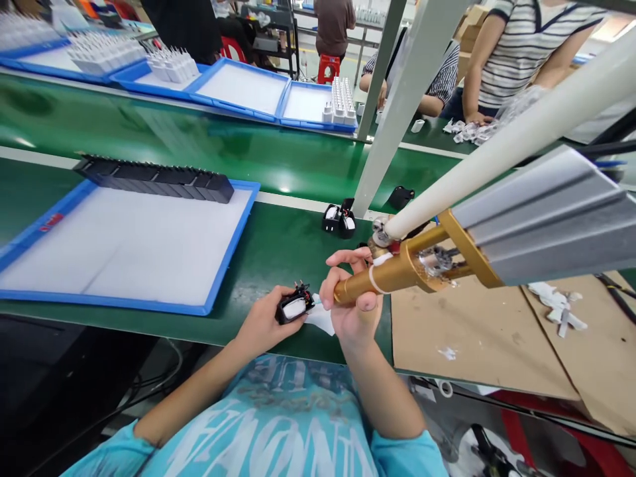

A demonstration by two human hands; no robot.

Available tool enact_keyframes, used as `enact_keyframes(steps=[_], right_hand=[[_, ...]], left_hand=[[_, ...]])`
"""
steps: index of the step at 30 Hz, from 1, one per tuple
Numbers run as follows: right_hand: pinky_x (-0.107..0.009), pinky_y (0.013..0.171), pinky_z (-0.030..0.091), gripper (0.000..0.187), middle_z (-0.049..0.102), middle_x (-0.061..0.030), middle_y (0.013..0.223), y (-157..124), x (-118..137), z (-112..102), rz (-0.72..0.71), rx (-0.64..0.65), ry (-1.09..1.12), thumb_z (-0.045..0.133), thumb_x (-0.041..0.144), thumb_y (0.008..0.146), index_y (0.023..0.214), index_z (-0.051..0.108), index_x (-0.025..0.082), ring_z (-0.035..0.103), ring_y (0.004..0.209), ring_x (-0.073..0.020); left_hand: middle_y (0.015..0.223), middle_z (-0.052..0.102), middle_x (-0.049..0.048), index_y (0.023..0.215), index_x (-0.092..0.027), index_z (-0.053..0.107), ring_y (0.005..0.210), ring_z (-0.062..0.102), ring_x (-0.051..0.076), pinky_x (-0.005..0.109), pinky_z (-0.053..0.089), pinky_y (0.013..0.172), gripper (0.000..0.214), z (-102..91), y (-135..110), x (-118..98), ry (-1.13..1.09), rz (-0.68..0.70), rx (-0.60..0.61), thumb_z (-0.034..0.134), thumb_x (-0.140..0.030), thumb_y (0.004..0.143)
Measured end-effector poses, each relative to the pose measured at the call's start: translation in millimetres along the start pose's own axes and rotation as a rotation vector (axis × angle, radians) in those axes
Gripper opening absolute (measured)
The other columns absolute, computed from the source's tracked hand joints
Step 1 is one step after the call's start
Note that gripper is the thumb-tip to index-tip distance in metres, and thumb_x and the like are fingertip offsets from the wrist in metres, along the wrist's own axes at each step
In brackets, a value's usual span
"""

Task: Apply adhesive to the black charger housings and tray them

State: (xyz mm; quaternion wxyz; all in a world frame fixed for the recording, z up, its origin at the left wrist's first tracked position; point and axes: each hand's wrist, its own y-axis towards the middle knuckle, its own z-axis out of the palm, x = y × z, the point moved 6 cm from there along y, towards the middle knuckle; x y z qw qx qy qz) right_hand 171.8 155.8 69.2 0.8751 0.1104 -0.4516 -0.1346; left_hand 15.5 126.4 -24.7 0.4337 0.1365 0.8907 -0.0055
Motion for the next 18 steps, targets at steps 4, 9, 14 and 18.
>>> enact_keyframes(steps=[4, 9, 14, 18], right_hand=[[-0.022, 0.033, 0.034, 0.05, 0.06, 0.0033, 0.091, 0.2, -1.8, 4.5, -0.006, -0.01, -0.008, 0.063, 0.068, 0.071, 0.102, 0.055, 0.031, 0.048, 0.037, -0.005], [-0.021, 0.033, 0.032, 0.042, 0.058, 0.0039, 0.091, -0.6, 0.1, 3.3, -0.03, -0.012, 0.004, 0.062, 0.065, 0.073, 0.088, 0.053, 0.027, 0.049, 0.037, -0.0047], [-0.022, 0.033, 0.032, 0.047, 0.057, 0.003, 0.093, -0.8, 0.6, 2.6, -0.019, -0.03, 0.019, 0.061, 0.067, 0.072, 0.099, 0.055, 0.029, 0.05, 0.038, -0.0057], [-0.024, 0.033, 0.033, 0.05, 0.057, 0.0021, 0.093, -1.5, 0.7, 3.9, -0.011, -0.04, 0.016, 0.057, 0.069, 0.073, 0.103, 0.054, 0.03, 0.049, 0.037, -0.0062]], left_hand=[[0.097, 0.069, 0.0026, 0.107, -0.022, 0.051, 0.085, 0.067, 0.02, 0.03, 0.05, 0.073, 0.035, -3.2, 0.6, -5.9, -0.012, 0.026, -0.011, 0.068, -0.031, 0.077], [0.096, 0.069, 0.0023, 0.106, -0.023, 0.051, 0.085, 0.068, 0.02, 0.03, 0.05, 0.074, 0.035, -5.1, -0.6, -11.2, -0.02, 0.04, -0.013, 0.068, -0.03, 0.077], [0.097, 0.069, 0.0029, 0.106, -0.022, 0.05, 0.086, 0.068, 0.021, 0.03, 0.05, 0.074, 0.035, -4.5, -0.8, -11.4, -0.021, 0.03, -0.015, 0.067, -0.031, 0.077], [0.097, 0.069, 0.0032, 0.106, -0.022, 0.05, 0.087, 0.068, 0.021, 0.031, 0.051, 0.075, 0.035, -0.6, 0.9, -8.0, -0.035, 0.007, -0.005, 0.067, -0.032, 0.077]])
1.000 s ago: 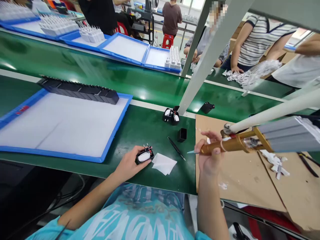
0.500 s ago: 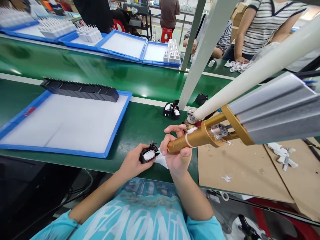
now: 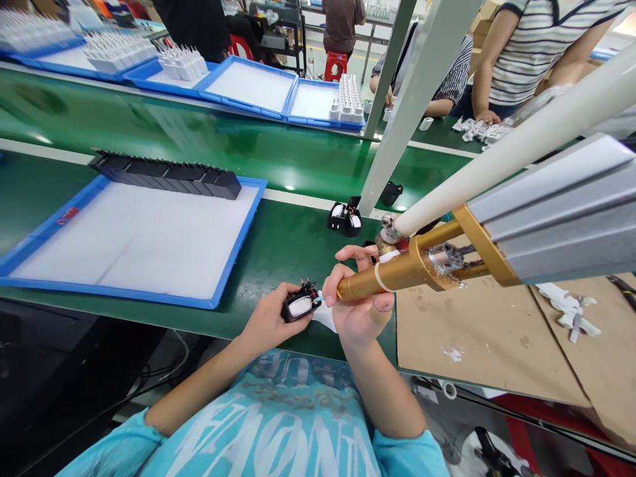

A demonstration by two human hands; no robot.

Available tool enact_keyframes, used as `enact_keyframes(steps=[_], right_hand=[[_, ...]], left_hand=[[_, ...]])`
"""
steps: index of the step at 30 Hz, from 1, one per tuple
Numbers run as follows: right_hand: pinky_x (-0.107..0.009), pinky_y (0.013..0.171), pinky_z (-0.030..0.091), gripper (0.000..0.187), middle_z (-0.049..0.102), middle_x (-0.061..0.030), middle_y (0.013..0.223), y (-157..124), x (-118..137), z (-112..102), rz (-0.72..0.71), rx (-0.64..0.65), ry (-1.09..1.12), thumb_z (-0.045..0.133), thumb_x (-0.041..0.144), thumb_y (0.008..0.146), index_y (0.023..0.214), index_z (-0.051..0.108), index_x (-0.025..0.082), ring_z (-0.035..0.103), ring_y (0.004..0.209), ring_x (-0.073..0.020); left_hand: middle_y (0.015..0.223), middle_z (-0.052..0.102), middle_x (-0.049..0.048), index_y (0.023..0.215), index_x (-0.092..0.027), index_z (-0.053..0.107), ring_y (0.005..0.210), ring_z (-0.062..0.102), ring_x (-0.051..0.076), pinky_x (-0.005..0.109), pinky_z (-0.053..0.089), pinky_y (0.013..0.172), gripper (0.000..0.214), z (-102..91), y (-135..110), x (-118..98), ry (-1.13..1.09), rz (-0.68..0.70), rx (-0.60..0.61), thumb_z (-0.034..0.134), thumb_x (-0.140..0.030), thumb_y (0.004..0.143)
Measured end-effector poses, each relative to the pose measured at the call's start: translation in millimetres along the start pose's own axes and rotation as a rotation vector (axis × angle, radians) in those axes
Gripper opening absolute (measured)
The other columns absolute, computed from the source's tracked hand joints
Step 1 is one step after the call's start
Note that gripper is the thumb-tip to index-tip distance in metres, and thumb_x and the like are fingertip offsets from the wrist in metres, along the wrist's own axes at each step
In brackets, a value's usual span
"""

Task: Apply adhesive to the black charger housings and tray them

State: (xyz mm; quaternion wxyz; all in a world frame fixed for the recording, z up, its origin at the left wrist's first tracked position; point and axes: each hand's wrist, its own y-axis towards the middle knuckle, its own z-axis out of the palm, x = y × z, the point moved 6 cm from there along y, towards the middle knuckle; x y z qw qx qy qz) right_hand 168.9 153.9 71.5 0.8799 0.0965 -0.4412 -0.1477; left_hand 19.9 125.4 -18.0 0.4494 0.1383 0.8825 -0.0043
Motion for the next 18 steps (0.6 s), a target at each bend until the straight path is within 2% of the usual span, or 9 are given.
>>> enact_keyframes(steps=[5, 12, 18], right_hand=[[-0.024, 0.033, 0.034, 0.049, 0.057, 0.0015, 0.093, -1.5, -1.0, 6.3, -0.004, -0.01, -0.018, 0.054, 0.07, 0.074, 0.104, 0.052, 0.03, 0.048, 0.037, -0.0063], [-0.025, 0.033, 0.033, 0.05, 0.054, 0.0009, 0.095, -5.1, -5.6, 19.1, 0.016, -0.001, -0.011, 0.053, 0.07, 0.074, 0.107, 0.052, 0.032, 0.047, 0.038, -0.006], [-0.025, 0.033, 0.032, 0.045, 0.052, 0.0018, 0.094, -6.2, -6.0, 18.6, 0.001, 0.037, -0.021, 0.051, 0.071, 0.075, 0.089, 0.05, 0.028, 0.048, 0.037, -0.0058]], left_hand=[[0.099, 0.07, 0.0031, 0.107, -0.023, 0.051, 0.088, 0.068, 0.022, 0.032, 0.051, 0.075, 0.036, 5.5, 3.5, 4.2, 0.011, -0.035, -0.001, 0.068, -0.033, 0.077], [0.101, 0.07, 0.0036, 0.109, -0.023, 0.055, 0.088, 0.068, 0.02, 0.031, 0.053, 0.078, 0.036, 8.8, 6.7, -9.4, -0.073, 0.068, -0.055, 0.069, -0.031, 0.077], [0.098, 0.07, 0.004, 0.111, -0.023, 0.056, 0.085, 0.068, 0.02, 0.031, 0.054, 0.077, 0.04, 8.8, 7.1, -11.5, -0.101, 0.068, -0.096, 0.07, -0.035, 0.076]])
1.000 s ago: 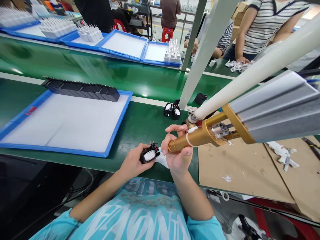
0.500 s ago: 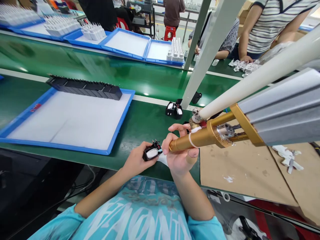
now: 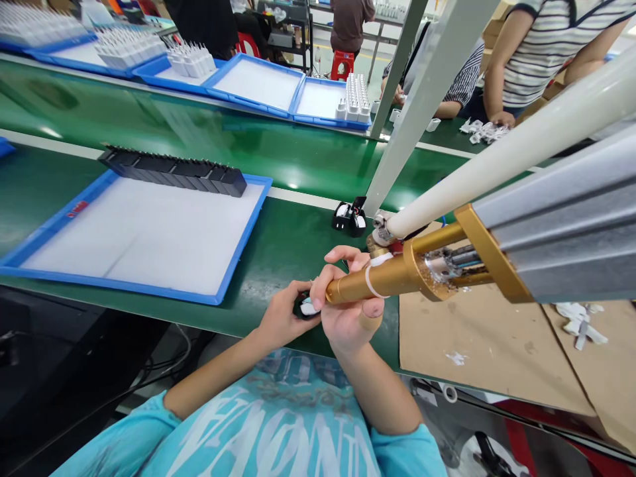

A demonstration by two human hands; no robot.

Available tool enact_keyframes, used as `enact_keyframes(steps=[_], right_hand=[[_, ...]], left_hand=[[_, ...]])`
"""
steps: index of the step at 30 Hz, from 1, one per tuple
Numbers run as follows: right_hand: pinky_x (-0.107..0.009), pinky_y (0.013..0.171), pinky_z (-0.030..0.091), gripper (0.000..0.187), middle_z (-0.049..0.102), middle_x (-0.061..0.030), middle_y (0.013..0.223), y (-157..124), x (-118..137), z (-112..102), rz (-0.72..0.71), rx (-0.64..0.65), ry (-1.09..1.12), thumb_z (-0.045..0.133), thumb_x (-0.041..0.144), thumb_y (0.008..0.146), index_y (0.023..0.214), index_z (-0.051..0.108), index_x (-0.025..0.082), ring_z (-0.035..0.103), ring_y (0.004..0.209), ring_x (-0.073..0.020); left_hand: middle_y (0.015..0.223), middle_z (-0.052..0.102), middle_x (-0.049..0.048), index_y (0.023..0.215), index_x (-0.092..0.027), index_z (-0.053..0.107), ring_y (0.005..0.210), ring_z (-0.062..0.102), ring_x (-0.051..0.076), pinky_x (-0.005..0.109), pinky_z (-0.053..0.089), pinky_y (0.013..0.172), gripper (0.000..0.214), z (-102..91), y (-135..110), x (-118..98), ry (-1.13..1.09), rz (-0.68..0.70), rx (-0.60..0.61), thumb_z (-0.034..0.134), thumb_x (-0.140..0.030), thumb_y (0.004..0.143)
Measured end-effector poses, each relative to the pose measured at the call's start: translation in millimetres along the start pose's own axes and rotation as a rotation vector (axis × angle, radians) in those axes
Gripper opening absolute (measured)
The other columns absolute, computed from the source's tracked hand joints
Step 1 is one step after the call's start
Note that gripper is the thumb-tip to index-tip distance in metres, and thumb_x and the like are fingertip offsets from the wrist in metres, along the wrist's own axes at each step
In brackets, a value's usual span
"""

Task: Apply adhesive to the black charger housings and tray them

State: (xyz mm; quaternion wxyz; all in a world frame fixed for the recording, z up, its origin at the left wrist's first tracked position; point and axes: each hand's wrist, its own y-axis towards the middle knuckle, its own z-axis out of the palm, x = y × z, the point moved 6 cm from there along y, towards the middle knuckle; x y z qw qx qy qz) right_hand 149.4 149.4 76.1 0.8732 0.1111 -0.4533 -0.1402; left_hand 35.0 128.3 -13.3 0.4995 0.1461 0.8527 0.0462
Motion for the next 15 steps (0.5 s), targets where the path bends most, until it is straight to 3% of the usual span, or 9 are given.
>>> enact_keyframes(steps=[6, 11, 15], right_hand=[[-0.027, 0.034, 0.033, 0.052, 0.053, 0.0013, 0.095, 1.6, 0.3, 0.4, 0.017, -0.042, 0.028, 0.044, 0.073, 0.076, 0.108, 0.051, 0.033, 0.047, 0.038, -0.0068], [-0.027, 0.037, 0.033, 0.049, 0.053, 0.0009, 0.096, 3.3, 0.9, -5.8, 0.007, -0.077, 0.04, 0.043, 0.069, 0.078, 0.108, 0.055, 0.033, 0.048, 0.04, -0.0074], [-0.027, 0.037, 0.033, 0.046, 0.053, 0.0004, 0.097, 4.1, 4.1, -16.3, -0.007, -0.12, -0.012, 0.042, 0.068, 0.08, 0.107, 0.056, 0.034, 0.045, 0.04, -0.007]], left_hand=[[0.096, 0.068, 0.0033, 0.106, -0.022, 0.057, 0.088, 0.065, 0.02, 0.031, 0.052, 0.08, 0.032, -6.5, 3.4, 1.5, 0.074, 0.031, 0.032, 0.069, -0.033, 0.078], [0.097, 0.065, 0.0039, 0.106, -0.022, 0.059, 0.093, 0.061, 0.022, 0.034, 0.051, 0.079, 0.03, -17.1, 5.2, 22.7, 0.172, -0.058, 0.155, 0.069, -0.028, 0.079], [0.12, 0.063, 0.0064, 0.123, -0.024, 0.054, 0.111, 0.059, 0.025, 0.039, 0.049, 0.094, 0.054, -25.3, 9.0, 33.0, 0.057, -0.13, 0.262, 0.074, -0.038, 0.076]])
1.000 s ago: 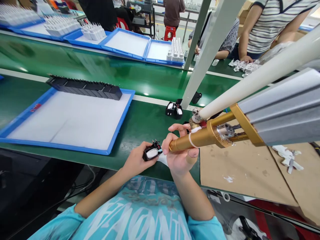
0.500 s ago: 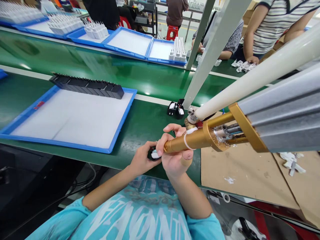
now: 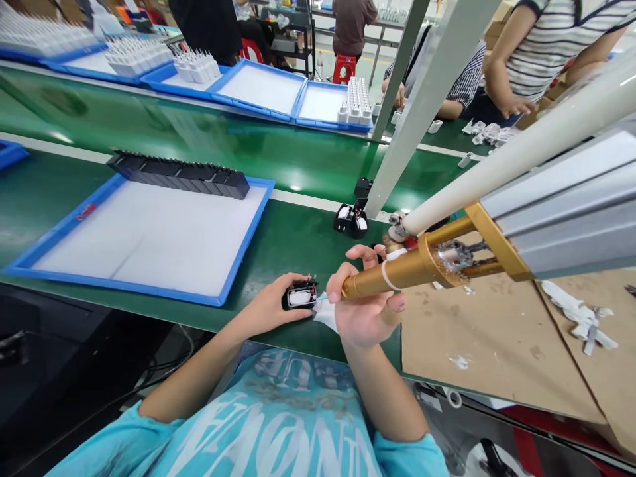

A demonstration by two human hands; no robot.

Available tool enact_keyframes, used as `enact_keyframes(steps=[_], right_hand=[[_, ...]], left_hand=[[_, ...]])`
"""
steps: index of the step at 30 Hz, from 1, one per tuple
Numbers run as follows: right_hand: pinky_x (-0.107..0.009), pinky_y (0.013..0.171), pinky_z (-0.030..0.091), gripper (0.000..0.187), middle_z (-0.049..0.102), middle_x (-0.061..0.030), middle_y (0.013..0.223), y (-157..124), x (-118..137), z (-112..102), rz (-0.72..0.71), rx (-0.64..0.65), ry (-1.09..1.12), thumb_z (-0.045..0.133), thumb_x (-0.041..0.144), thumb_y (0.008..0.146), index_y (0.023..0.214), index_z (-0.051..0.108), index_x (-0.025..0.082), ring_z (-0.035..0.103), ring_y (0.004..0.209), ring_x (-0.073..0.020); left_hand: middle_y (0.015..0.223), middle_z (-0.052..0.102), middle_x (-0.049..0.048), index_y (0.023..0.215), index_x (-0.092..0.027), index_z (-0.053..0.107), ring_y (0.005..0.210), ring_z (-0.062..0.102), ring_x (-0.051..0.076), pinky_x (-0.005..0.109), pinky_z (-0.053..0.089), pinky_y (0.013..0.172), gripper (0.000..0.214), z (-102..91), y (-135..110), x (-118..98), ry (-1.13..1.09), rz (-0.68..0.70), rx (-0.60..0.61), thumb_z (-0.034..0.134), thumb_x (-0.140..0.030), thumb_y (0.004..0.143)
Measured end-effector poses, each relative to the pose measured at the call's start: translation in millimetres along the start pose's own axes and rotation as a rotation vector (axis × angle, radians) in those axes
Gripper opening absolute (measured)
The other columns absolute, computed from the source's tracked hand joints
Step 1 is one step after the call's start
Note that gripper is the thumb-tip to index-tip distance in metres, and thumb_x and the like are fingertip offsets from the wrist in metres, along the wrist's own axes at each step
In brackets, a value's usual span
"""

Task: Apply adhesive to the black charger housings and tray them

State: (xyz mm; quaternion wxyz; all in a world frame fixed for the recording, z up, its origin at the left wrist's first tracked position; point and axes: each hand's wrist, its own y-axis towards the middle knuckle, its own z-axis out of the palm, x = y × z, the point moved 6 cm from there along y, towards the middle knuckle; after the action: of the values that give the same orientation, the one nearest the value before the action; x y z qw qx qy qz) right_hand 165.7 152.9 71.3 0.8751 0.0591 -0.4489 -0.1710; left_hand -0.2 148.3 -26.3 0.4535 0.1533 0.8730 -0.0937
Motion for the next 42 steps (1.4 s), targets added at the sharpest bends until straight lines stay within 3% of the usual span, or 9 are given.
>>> enact_keyframes(steps=[4, 7, 11, 17, 23, 27, 33, 38, 42], right_hand=[[-0.027, 0.037, 0.033, 0.045, 0.052, 0.0009, 0.097, 0.9, 4.2, -9.1, -0.015, -0.011, -0.002, 0.044, 0.067, 0.079, 0.105, 0.058, 0.033, 0.045, 0.04, -0.0068], [-0.027, 0.037, 0.033, 0.044, 0.052, 0.0011, 0.095, 1.3, 6.7, -16.1, -0.026, -0.022, -0.02, 0.044, 0.065, 0.08, 0.106, 0.058, 0.033, 0.046, 0.04, -0.0068], [-0.026, 0.036, 0.034, 0.043, 0.053, 0.0012, 0.093, 2.9, 7.9, -23.1, -0.027, -0.016, -0.016, 0.046, 0.065, 0.079, 0.105, 0.058, 0.033, 0.046, 0.04, -0.0073], [-0.026, 0.036, 0.034, 0.041, 0.053, 0.0009, 0.093, 3.6, 9.1, -27.1, -0.028, 0.009, 0.03, 0.047, 0.063, 0.08, 0.104, 0.059, 0.032, 0.049, 0.041, -0.0081], [-0.026, 0.036, 0.034, 0.04, 0.054, 0.0014, 0.093, 2.2, 12.2, -33.8, -0.033, 0.006, -0.001, 0.046, 0.064, 0.079, 0.1, 0.058, 0.032, 0.049, 0.04, -0.0081], [-0.026, 0.036, 0.034, 0.041, 0.054, 0.0013, 0.094, 2.4, 12.7, -36.9, -0.036, 0.013, -0.008, 0.045, 0.065, 0.079, 0.1, 0.057, 0.032, 0.049, 0.041, -0.0081], [-0.025, 0.036, 0.034, 0.041, 0.055, 0.0013, 0.093, 2.7, 10.9, -40.4, -0.029, 0.026, 0.025, 0.049, 0.064, 0.078, 0.1, 0.058, 0.031, 0.051, 0.041, -0.0084], [-0.026, 0.037, 0.033, 0.039, 0.055, 0.0005, 0.094, 2.8, 11.3, -41.6, -0.043, 0.051, 0.06, 0.05, 0.06, 0.08, 0.1, 0.061, 0.029, 0.052, 0.042, -0.0085], [-0.027, 0.038, 0.034, 0.038, 0.054, 0.0, 0.094, 3.9, 12.3, -43.3, -0.043, 0.042, 0.062, 0.05, 0.058, 0.08, 0.103, 0.062, 0.029, 0.052, 0.043, -0.0089]], left_hand=[[0.136, 0.057, 0.0074, 0.133, -0.026, 0.049, 0.125, 0.054, 0.025, 0.041, 0.043, 0.106, 0.056, 2.8, 13.4, 0.6, -0.206, -0.026, 0.126, 0.067, -0.043, 0.083], [0.13, 0.062, 0.0057, 0.121, -0.025, 0.056, 0.121, 0.057, 0.02, 0.039, 0.043, 0.106, 0.034, 12.3, 24.2, -1.0, -0.375, -0.018, 0.179, 0.06, -0.035, 0.088], [0.11, 0.071, 0.0064, 0.099, -0.021, 0.054, 0.105, 0.065, 0.018, 0.035, 0.05, 0.094, 0.014, 19.4, 28.5, -1.0, -0.504, -0.009, 0.106, 0.056, -0.021, 0.085], [0.091, 0.068, 0.0003, 0.093, -0.02, 0.058, 0.084, 0.064, 0.015, 0.029, 0.05, 0.081, 0.02, 7.5, 22.8, -9.2, -0.12, 0.123, -0.104, 0.051, -0.01, 0.077], [0.122, 0.063, 0.0081, 0.13, -0.023, 0.052, 0.117, 0.052, 0.025, 0.042, 0.042, 0.101, 0.043, -3.4, 7.9, -29.5, 0.199, 0.308, -0.019, 0.049, -0.018, 0.088], [0.128, 0.062, 0.0081, 0.141, -0.024, 0.044, 0.119, 0.05, 0.025, 0.044, 0.041, 0.102, 0.044, -5.4, -2.6, -34.3, 0.324, 0.321, -0.009, 0.042, -0.023, 0.097], [0.12, 0.066, 0.0075, 0.12, -0.022, 0.059, 0.11, 0.059, 0.021, 0.039, 0.049, 0.096, 0.027, 2.3, -4.0, -31.5, 0.237, 0.308, -0.091, 0.05, -0.031, 0.096], [0.109, 0.07, 0.0048, 0.104, -0.022, 0.063, 0.1, 0.065, 0.018, 0.034, 0.053, 0.09, 0.016, 1.5, -0.8, -24.0, 0.104, 0.18, -0.215, 0.058, -0.031, 0.091], [0.11, 0.07, 0.0045, 0.103, -0.022, 0.062, 0.099, 0.065, 0.018, 0.034, 0.053, 0.088, 0.013, 7.0, -2.9, -26.1, 0.157, 0.242, -0.262, 0.057, -0.028, 0.092]])
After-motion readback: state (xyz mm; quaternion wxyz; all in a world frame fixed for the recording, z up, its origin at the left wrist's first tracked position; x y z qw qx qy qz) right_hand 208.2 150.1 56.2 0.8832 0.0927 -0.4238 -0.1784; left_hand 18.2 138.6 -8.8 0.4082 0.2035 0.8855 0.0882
